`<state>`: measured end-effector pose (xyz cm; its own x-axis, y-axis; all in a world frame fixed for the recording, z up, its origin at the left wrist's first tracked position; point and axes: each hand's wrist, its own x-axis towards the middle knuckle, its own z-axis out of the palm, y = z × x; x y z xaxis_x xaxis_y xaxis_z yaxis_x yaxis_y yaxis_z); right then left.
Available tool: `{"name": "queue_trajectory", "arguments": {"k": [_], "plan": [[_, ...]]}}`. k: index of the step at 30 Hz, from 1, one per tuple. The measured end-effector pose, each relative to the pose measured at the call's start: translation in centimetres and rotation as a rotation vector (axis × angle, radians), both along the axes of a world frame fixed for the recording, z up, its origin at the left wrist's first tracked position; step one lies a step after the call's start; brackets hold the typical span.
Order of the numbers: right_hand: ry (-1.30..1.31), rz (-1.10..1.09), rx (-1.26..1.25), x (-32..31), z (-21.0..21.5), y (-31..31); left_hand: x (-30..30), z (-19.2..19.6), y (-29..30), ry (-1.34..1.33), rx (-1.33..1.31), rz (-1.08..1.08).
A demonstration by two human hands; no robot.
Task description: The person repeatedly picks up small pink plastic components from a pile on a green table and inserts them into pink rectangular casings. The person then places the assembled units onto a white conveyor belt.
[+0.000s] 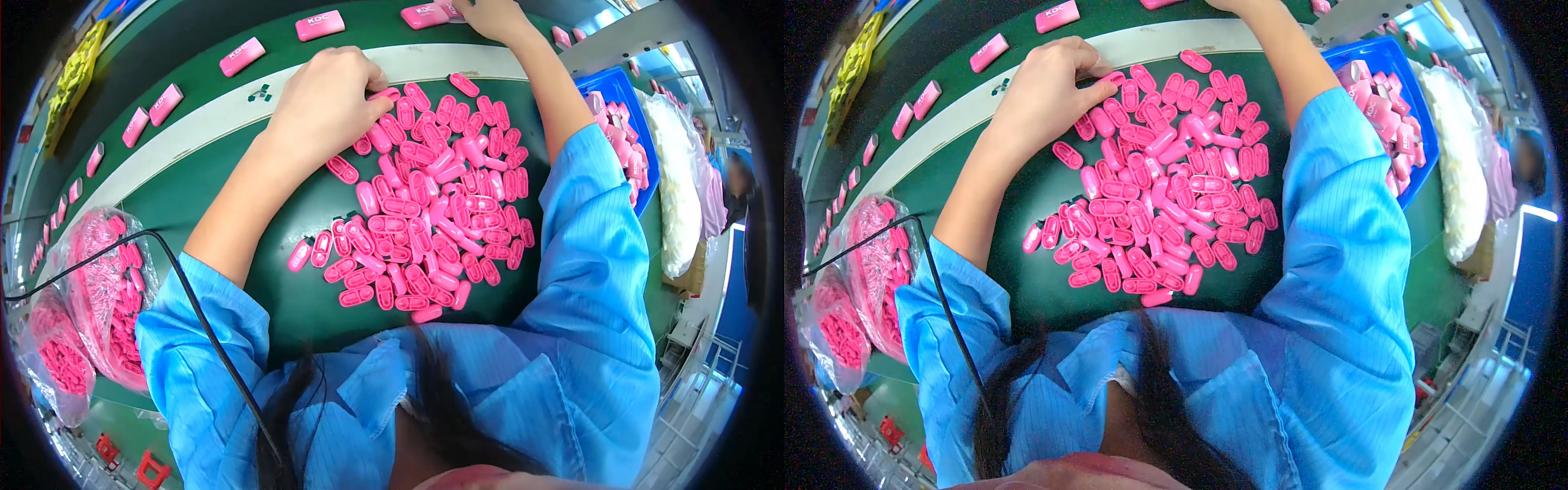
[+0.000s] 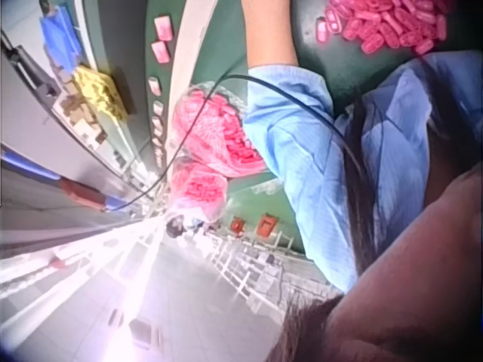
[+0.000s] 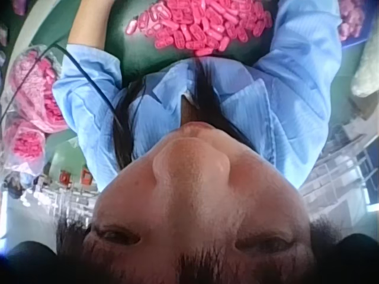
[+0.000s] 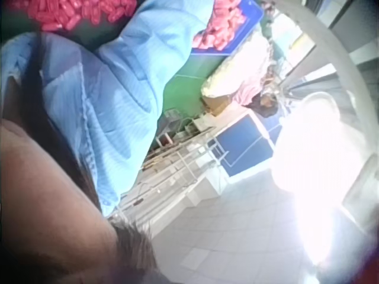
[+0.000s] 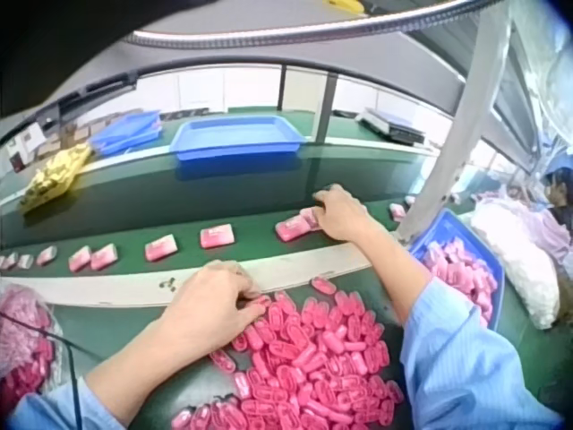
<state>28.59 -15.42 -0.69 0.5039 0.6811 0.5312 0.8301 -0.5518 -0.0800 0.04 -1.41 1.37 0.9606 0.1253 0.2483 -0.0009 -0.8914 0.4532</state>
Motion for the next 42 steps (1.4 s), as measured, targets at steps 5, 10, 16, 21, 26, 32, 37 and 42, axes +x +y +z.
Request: {"name": "queue_trajectory", "arguments": {"k": [5,10,16,21,26,32,37,42], "plan": [[0.397,0.064,-0.099,0.2,0.8,-1.8,0.6,0.6,-0.8,-0.024,-0.299,0.049],[0.374,0.148,0.051,-2.7,0.7,-2.6,2.5,-0.5,0.4,0.032,-0.656,0.029],[0.322,0.124,0.067,-5.0,0.5,-1.9,3.1,-2.5,1.3,0.029,-1.296,-0.034],[0.967,0.260,0.498,-10.8,3.3,-3.5,3.7,-3.3,1.8,-0.006,-1.390,-0.040],[1.427,0.439,0.458,-12.2,1.2,-3.1,3.2,-2.4,1.1,-0.097,-1.475,-0.071],[1.506,0.540,0.551,-12.3,0.8,-3.0,2.5,-1.9,-0.1,-0.111,-1.345,0.022],[1.352,0.498,0.516,-12.9,1.2,-3.5,2.1,-1.6,-0.6,-0.115,-1.110,0.127],[1.212,0.508,0.558,-13.8,1.4,-3.4,1.5,-1.0,-2.2,-0.275,-0.614,0.167]]}}
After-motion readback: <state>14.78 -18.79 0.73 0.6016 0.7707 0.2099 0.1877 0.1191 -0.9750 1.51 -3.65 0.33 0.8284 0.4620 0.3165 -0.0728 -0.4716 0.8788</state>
